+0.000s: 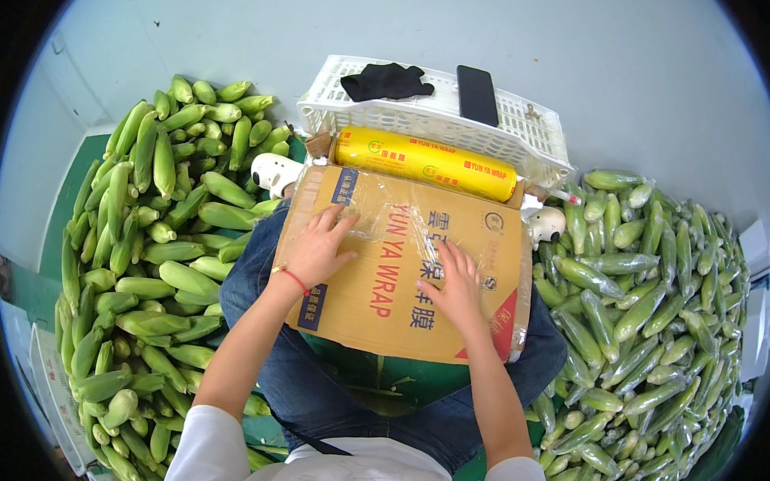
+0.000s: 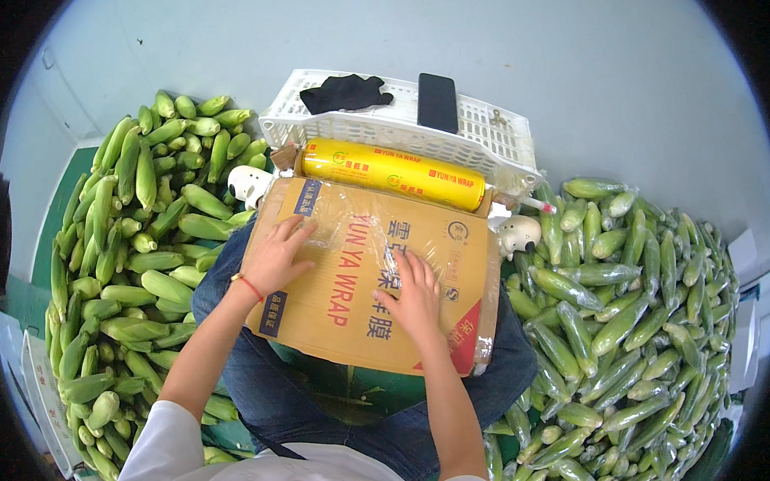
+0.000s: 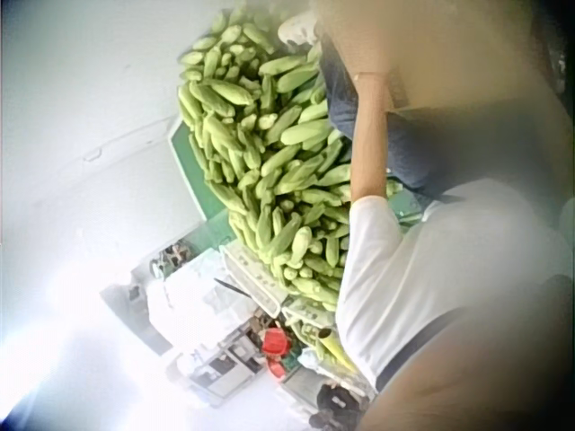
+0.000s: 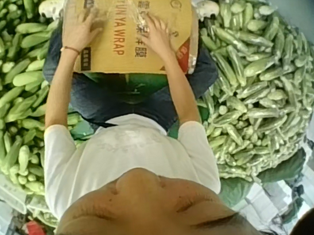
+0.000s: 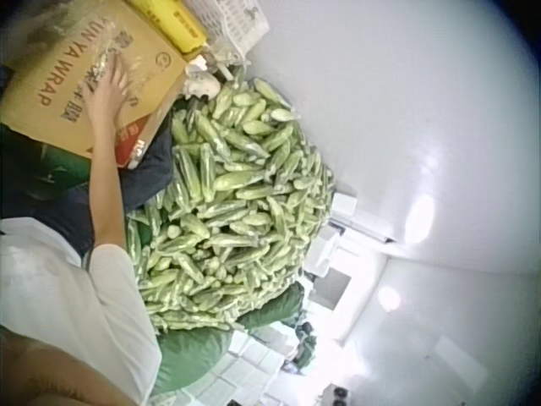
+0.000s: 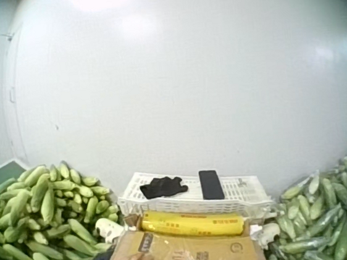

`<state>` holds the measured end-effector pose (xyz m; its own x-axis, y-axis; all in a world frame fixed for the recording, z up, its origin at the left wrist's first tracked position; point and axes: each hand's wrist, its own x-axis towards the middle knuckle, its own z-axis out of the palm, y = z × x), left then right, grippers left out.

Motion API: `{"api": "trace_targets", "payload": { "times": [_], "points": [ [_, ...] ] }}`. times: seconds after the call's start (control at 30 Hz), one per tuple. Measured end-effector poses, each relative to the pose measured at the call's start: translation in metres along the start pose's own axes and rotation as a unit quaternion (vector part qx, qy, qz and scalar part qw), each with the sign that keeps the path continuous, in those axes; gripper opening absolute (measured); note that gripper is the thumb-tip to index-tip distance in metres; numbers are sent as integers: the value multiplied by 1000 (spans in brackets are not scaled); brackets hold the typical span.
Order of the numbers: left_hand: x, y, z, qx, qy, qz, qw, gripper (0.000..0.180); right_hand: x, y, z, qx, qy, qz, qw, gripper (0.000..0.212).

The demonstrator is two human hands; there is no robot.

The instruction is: The person wraps ears of corn in plastic film by hand, taking each cob from a pile, wrapping it using a roll of film on a cardboard box, and placing it onto another pile.

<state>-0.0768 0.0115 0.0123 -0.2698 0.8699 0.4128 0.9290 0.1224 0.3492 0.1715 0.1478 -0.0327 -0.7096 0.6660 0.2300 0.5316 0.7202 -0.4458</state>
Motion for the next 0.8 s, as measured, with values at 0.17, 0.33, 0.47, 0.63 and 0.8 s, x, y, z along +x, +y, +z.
{"api": "trace_targets", "payload": {
  "times": [0.17,0.33,0.47,0.63,0.8],
  "points": [
    [15,-36,35,-51,72,11,996,10,-8,-10,-1,23,-13,2,1000,81],
    [51,-16,-10,-211,127,-103,964,6,3,-7,-3,-4,64,52,997,65],
    [51,-23,-27,-194,73,-67,976,6,15,38,2,27,138,59,988,33],
    [-26,-45,-45,-125,-15,-78,989,11,-34,51,-11,294,103,193,931,17],
    [-106,-10,-59,-75,-93,-41,992,10,-110,44,-67,268,-70,195,941,8]
  ]
}}
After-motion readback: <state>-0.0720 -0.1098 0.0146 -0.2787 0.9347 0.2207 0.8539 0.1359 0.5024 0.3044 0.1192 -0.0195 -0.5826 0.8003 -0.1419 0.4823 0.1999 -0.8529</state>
